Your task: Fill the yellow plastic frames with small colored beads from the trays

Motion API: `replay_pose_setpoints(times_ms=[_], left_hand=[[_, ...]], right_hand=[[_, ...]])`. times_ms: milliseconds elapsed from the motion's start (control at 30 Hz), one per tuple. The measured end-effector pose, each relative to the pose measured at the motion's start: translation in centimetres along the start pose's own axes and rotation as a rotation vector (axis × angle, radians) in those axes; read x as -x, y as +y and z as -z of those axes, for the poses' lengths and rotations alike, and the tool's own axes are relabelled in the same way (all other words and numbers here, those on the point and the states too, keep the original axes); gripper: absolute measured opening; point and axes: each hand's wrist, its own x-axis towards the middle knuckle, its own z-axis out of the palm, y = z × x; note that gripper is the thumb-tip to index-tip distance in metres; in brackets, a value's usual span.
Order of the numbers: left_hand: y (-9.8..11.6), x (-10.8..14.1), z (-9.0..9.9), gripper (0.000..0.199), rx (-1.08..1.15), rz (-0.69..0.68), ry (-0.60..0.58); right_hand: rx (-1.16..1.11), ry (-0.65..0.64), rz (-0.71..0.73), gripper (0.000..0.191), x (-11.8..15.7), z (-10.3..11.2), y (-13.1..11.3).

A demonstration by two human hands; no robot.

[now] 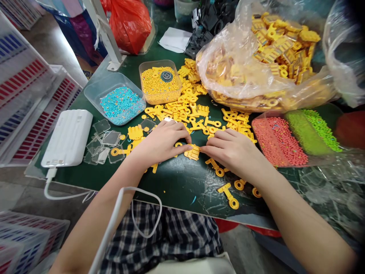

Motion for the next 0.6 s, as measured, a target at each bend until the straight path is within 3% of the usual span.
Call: replay_pose_setpoints(times_ms=[600], left_hand=[[0.0, 0.0, 0.0, 0.025, -0.001, 0.009, 0.007]], right_hand=[[-0.317, 0.142, -0.124, 0.023, 0.0, -1.3, 0.8]])
